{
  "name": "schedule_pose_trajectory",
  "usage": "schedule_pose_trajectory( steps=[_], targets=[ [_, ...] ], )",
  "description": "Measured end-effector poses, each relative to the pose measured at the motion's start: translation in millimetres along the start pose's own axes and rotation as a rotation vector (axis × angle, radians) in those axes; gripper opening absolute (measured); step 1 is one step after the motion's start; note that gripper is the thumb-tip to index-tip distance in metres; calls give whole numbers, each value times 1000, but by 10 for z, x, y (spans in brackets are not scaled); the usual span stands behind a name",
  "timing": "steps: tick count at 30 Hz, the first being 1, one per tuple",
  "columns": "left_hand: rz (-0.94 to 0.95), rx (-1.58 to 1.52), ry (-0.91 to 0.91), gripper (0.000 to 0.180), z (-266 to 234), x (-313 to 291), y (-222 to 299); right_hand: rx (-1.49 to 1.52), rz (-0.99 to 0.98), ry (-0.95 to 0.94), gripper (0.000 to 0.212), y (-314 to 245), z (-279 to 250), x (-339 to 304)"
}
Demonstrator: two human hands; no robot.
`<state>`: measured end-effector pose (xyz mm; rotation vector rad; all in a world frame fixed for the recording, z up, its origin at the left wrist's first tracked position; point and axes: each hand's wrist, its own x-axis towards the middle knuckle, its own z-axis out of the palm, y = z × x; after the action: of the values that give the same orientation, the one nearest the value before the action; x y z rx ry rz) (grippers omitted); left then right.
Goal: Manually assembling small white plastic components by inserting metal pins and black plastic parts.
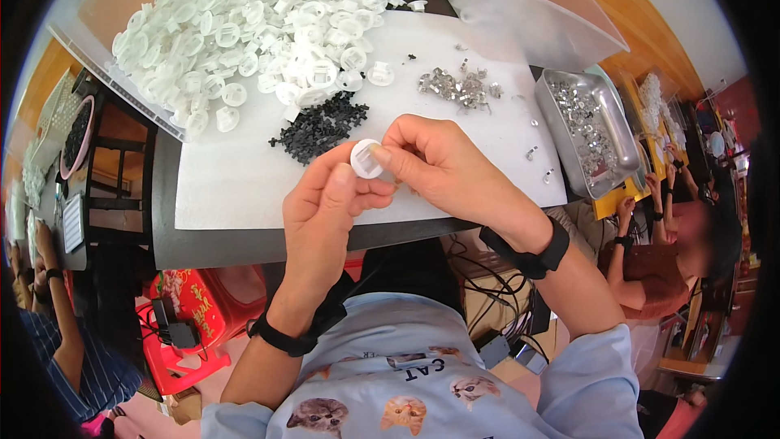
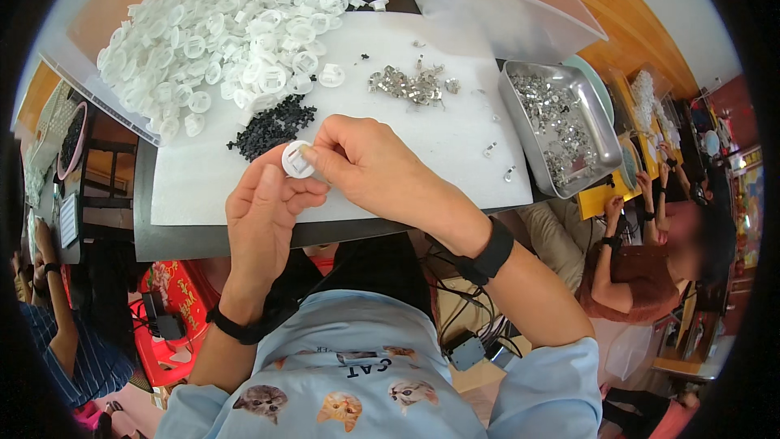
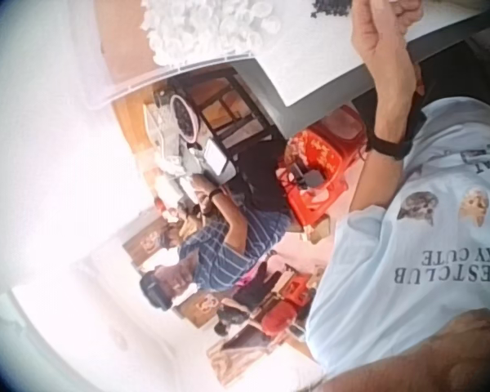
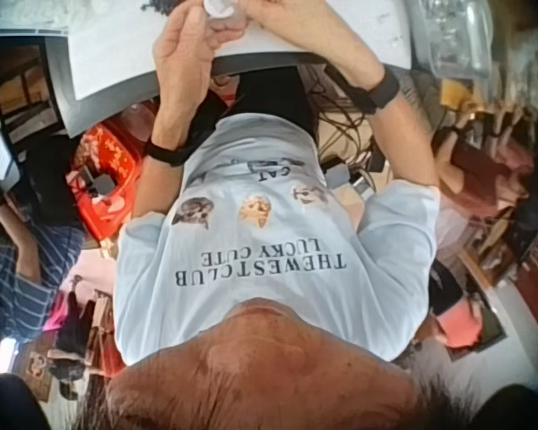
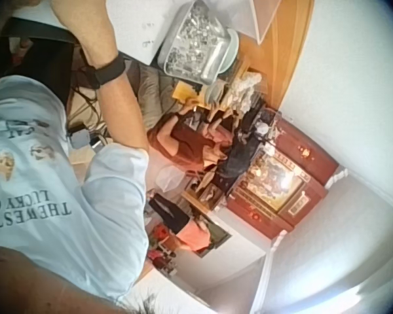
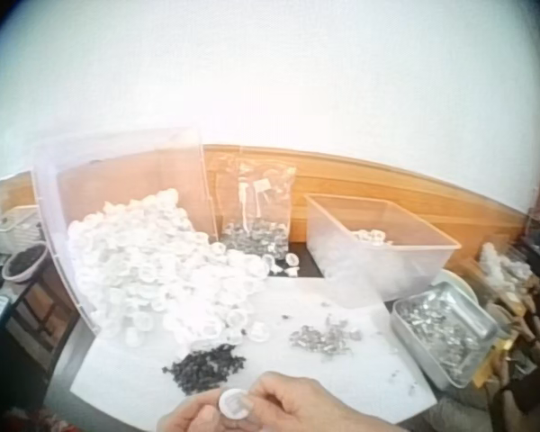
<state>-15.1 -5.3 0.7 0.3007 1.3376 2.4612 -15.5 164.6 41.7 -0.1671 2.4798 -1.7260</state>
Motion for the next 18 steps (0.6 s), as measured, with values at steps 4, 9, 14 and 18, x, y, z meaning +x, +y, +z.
schedule_pose_trajectory(
  steps=[4,9,14,18],
  targets=[
    [-73,-60,-32,33,-60,12,16,-81,-57,-120,22,-11,-102,4],
    [-85,6,-51,32,-15,8,39,-176,-138,-109,17,-72,-293,51],
    [-93,17,-43,29,-6,13,42,-718,-58,43,16,-214,-741,171],
    [-95,113,-54,27,-3,16,45,-872,-183,-13,21,-128,-734,276]
  ],
)
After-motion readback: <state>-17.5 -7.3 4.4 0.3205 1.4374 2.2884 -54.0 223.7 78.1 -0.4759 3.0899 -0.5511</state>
